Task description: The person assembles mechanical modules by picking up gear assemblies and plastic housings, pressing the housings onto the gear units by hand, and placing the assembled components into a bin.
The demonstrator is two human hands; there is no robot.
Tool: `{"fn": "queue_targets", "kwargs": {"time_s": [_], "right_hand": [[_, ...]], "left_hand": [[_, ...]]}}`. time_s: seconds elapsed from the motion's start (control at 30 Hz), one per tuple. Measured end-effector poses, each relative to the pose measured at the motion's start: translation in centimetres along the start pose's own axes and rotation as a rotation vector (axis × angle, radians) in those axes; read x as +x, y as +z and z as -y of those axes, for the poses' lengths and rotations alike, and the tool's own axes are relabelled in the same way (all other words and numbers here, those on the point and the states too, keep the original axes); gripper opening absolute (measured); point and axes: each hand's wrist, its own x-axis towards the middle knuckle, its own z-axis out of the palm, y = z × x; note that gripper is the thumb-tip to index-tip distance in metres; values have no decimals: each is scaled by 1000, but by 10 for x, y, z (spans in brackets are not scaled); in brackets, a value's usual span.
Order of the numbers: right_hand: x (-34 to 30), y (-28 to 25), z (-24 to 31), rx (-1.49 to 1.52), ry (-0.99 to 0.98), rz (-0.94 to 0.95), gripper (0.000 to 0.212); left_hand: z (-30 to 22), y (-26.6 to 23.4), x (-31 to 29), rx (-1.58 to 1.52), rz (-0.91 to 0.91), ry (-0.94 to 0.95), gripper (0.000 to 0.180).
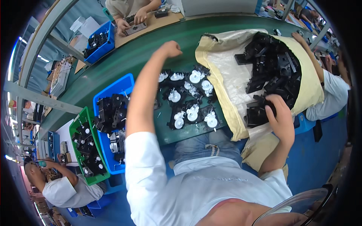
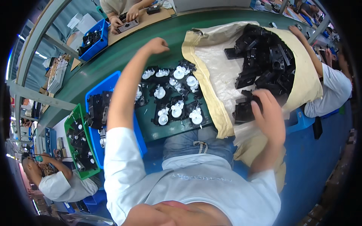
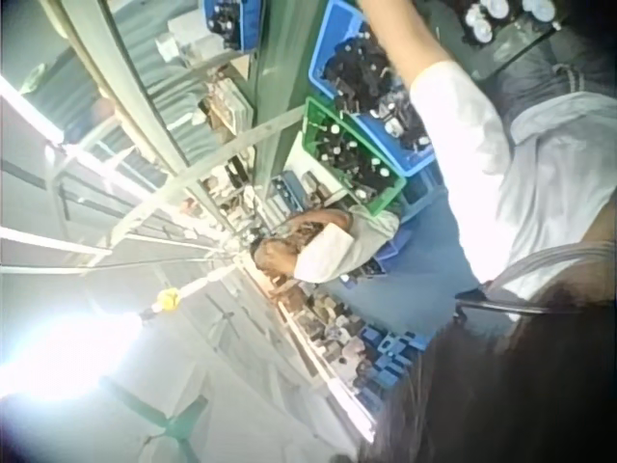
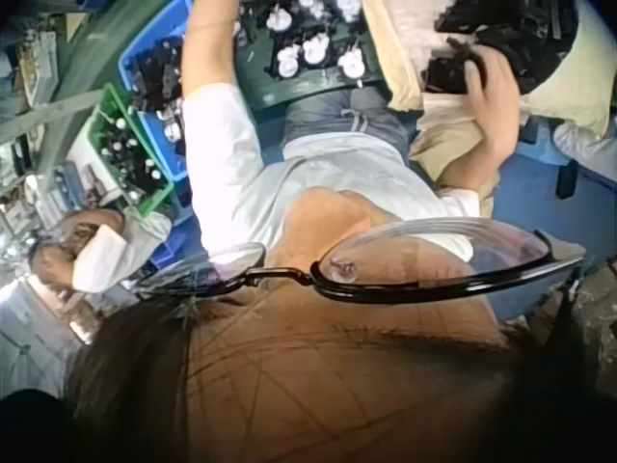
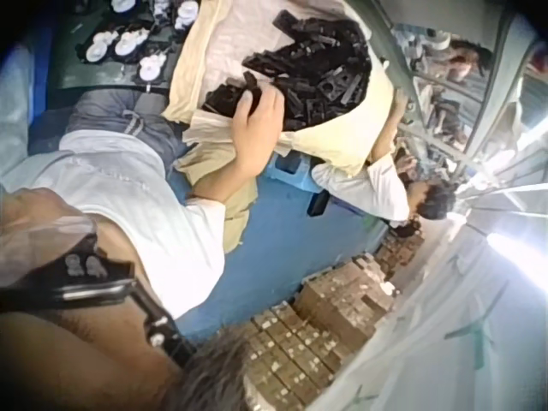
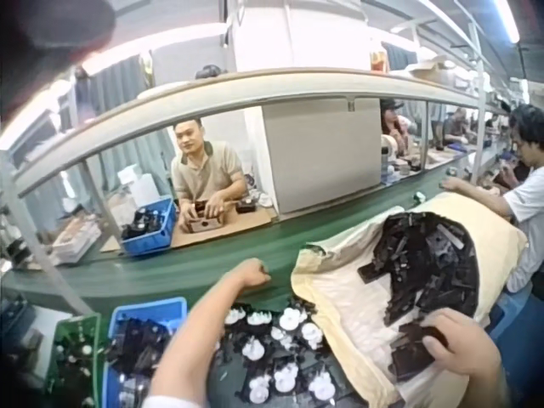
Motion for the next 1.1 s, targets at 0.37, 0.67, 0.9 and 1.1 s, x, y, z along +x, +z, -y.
{"fn": "queue_targets", "kwargs": {"time_s": [0.37,0.67,0.9,1.1], "right_hand": [[-34,-39,-16,-145,182,-115,27],[20,-42,-19,-61,55,-72,20],[77,-44,-62,-312,108,47,20],[115,-43,-81,-657,172,230,29]], "left_hand": [[9,51,139,723,-1032,167,32],[33,20,133,955,-952,342,22],[1,24,66,1129,-1125,368,22],[-24,20,-9,1041,-1465,223,29]]}}
